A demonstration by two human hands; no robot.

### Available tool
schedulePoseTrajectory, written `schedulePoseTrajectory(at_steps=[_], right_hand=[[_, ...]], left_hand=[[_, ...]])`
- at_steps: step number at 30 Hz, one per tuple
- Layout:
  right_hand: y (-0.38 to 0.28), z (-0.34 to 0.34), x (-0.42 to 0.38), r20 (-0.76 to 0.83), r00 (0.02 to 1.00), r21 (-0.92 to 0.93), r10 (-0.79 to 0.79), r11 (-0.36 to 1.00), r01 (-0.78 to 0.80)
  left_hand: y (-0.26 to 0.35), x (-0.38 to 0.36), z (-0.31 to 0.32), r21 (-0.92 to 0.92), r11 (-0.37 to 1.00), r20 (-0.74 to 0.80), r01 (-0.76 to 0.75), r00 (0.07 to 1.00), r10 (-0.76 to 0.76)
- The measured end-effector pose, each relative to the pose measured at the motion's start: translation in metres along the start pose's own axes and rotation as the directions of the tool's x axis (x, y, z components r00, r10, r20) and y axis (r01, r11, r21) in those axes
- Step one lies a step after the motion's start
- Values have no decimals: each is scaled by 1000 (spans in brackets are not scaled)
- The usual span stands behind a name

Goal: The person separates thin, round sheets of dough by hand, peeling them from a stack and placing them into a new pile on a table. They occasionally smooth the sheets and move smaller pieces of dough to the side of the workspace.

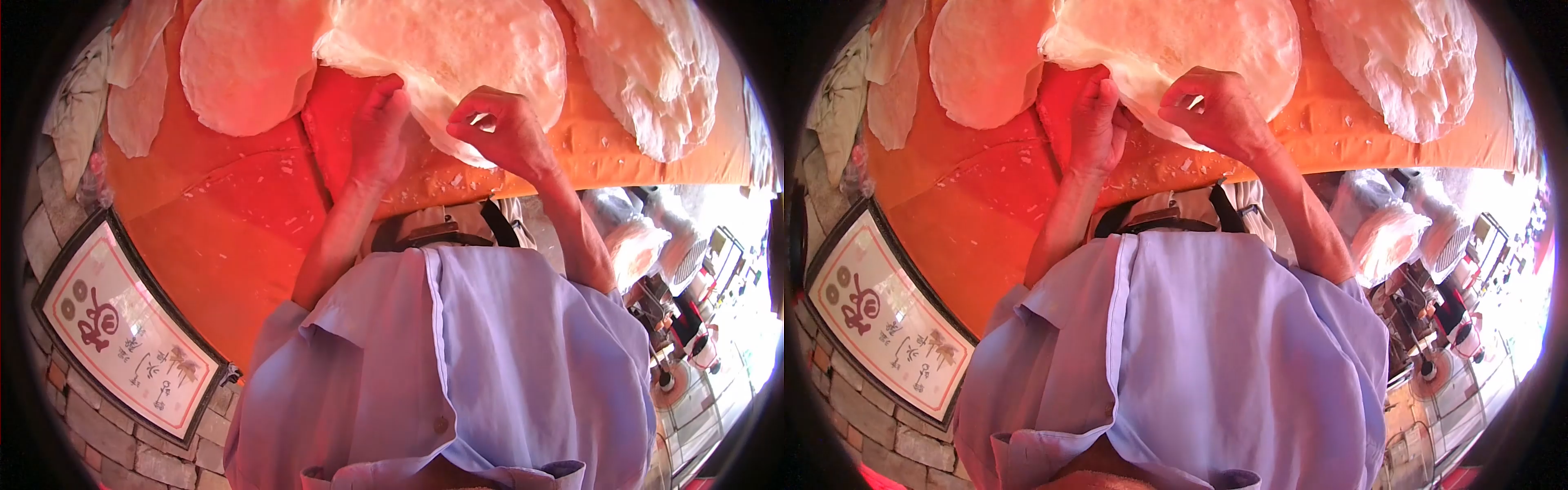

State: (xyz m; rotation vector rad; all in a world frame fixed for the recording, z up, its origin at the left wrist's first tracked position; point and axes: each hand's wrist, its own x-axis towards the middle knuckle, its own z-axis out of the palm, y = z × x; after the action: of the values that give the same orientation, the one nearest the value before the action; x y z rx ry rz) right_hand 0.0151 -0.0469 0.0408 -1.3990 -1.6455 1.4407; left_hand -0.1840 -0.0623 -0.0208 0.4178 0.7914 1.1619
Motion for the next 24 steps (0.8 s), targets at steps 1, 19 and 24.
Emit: schedulePoseTrajectory(at_steps=[1, 19, 24], right_hand=[[0, 0, -1, -1, 1000, -4, -14, 1000, 14], [0, -7, 0, -225, 968, 20, 116, 993, -114], [18, 26, 9, -182, 977, -537, -110, 844, -5]], left_hand=[[-2, -1, -2, -5, 1000, -10, -3, 1000, 3], [3, -18, 25, 393, 917, -147, -62, 981, 129], [-25, -14, -40, 280, 953, -258, 120, 965, -46]])
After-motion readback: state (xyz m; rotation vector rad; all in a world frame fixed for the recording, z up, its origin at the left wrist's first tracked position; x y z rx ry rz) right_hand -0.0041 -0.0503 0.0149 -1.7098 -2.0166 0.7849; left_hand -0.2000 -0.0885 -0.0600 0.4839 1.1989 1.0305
